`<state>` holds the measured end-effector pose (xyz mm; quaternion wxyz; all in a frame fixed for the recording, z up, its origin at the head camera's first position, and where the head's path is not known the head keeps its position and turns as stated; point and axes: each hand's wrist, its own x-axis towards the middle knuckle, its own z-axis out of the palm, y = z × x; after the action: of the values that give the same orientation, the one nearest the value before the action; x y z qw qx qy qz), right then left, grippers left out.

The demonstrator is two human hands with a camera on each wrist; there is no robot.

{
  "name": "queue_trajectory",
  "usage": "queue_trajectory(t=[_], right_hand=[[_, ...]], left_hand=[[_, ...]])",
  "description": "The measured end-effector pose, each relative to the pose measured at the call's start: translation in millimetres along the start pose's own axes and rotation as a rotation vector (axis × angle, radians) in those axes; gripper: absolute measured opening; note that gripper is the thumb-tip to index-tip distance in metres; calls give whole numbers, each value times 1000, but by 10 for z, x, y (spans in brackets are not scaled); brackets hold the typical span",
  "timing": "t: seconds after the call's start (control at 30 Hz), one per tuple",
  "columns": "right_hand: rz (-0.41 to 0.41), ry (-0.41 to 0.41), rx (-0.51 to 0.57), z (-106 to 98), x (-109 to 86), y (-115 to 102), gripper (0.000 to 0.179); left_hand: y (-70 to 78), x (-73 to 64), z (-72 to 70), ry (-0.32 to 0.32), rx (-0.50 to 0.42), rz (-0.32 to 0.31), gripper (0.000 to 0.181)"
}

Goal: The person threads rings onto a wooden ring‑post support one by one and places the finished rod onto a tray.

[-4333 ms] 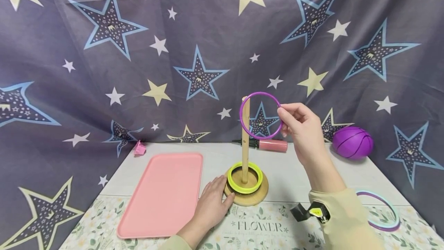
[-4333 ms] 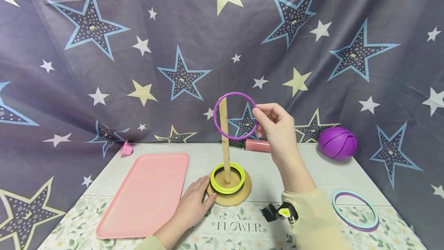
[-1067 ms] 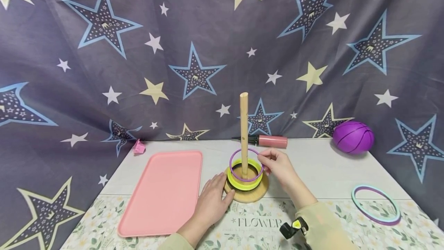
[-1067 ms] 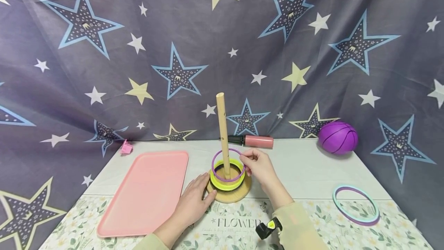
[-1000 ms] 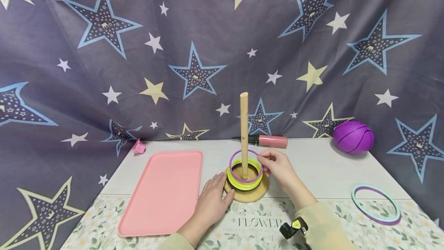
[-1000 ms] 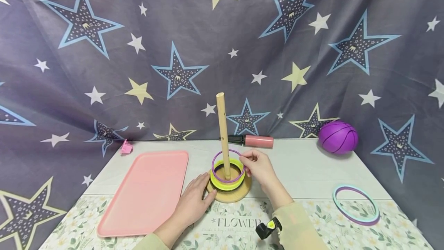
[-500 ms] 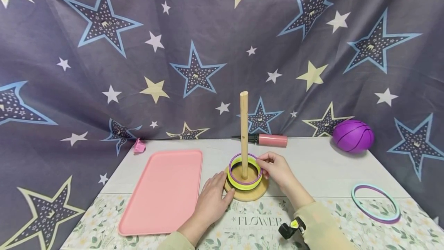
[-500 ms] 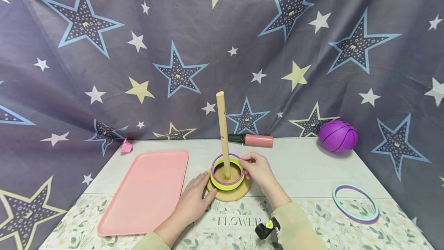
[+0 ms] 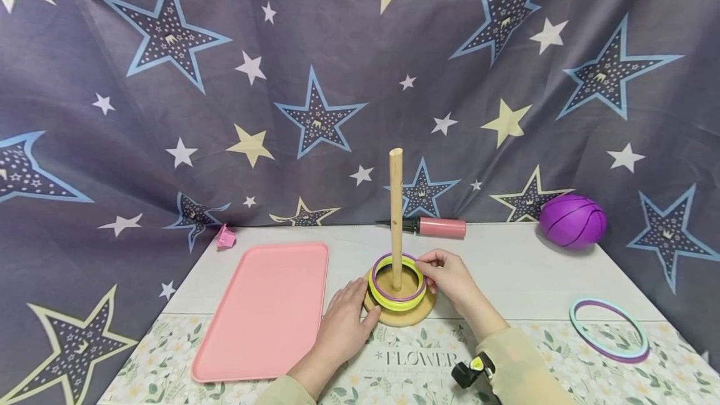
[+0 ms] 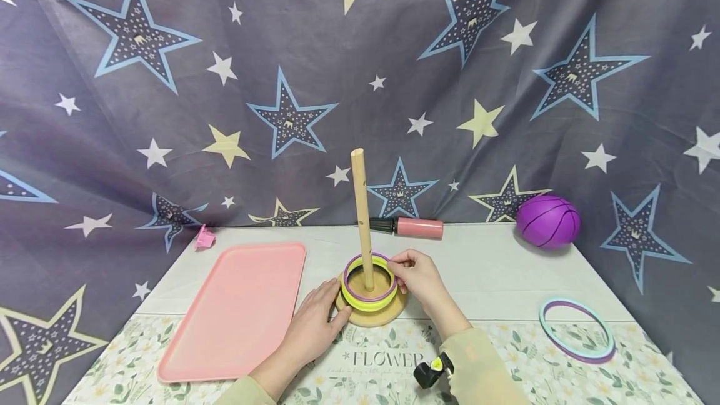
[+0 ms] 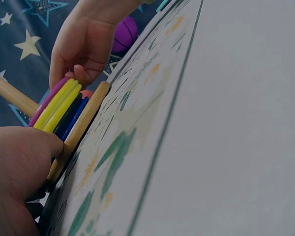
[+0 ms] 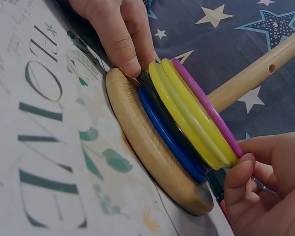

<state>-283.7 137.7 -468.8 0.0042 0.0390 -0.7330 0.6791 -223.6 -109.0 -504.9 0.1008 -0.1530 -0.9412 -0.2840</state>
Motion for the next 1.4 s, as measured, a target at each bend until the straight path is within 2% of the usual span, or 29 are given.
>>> queue_trajectory(t=[0.47,0.87,1.07,1.4], right_hand=[[10,18,-6,-11,18,-20,21],[32,59,-55,-145,-51,-72,21],[23,79,-95,-328,-110,-106,24],[28,135,-146,-797,-289,-172,31]], left_hand=[[-23,3,0,-3,-14,-5,70],[-28,5,12,-15,-23,-33,70],[-28,-13,-7,-22,-14,-39,70],[-28,-13,4,-20,-14,-24,70]])
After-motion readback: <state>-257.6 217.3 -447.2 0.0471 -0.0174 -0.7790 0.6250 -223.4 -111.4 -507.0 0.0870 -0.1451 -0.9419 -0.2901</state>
